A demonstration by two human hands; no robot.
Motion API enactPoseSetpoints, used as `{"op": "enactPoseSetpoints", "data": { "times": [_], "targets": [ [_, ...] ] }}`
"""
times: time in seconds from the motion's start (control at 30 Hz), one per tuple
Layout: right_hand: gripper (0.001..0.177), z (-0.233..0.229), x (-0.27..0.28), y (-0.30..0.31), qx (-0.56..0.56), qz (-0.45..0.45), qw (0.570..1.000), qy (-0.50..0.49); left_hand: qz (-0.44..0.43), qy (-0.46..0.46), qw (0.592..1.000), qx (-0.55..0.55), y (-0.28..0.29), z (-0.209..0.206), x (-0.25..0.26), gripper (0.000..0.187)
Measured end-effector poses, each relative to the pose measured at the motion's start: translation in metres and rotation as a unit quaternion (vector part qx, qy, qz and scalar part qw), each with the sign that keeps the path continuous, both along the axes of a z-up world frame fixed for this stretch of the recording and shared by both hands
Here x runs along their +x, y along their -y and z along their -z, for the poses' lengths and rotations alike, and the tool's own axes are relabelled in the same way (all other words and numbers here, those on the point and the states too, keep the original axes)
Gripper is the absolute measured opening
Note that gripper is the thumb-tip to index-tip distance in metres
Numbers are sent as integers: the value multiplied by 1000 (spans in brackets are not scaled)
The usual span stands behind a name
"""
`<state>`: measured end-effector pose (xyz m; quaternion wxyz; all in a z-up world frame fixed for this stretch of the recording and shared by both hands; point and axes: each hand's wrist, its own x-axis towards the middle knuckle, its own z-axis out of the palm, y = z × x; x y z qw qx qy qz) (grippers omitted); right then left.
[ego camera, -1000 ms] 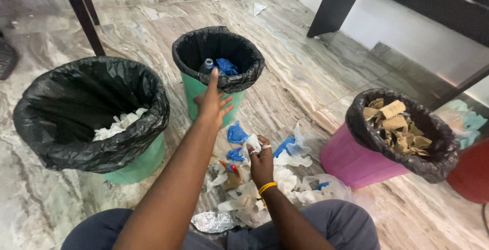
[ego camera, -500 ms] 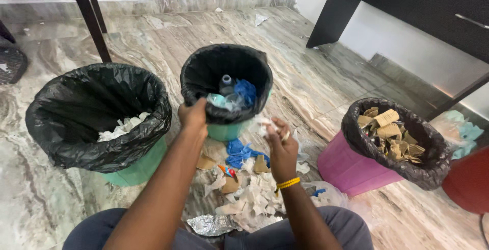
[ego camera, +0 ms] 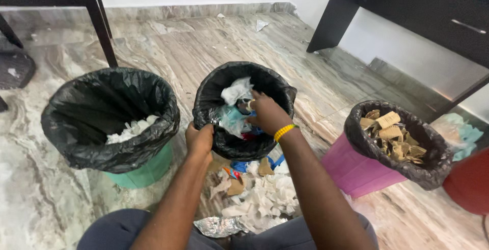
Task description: The person sits on the floor and sorts a pile of mixed waste into three separate bins. They pick up items like plastic bottles, paper, and plastic bags one by one and place them into the appropriate green, black, or pink bin.
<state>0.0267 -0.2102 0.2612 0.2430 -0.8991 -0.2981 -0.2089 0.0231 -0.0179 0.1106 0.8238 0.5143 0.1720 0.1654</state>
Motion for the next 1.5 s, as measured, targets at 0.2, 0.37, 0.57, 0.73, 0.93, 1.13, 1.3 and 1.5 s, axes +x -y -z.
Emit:
{"op": "enactPoseSetpoints", "data": {
  "times": [0.2,0.37,0.57,0.73,0.93,1.13,1.3,1.5],
  "targets": [
    [45,4,-44,20,11,101,972,213,-5,11,999,-33,-13,-5,6,36],
    [63,33,-27,33,310,213,892,-251,78,37,987,-135,-8,-38,2,41],
    [61,79,27,53,584,-19,746,-321,194,89,949,-233,-13,-33,23,36],
    [60,97,69,53,626,-6,735,-262,216,89,925,-299,-29,-9,50,32],
    [35,165,74,32,605,57,778,-162,171,-80,981,-43,-44,128,93,33],
    [27,252,-6,-12,167,-53,971,-162,233,-170,705,648,-24,133,27,38],
    [21,279,-32,-11,-35,-107,974,-194,214,-241,632,704,-19,119,3,29],
    [21,309,-5,30,339,47,891,-298,211,-245,651,686,-31,140,13,26]
  ]
}}
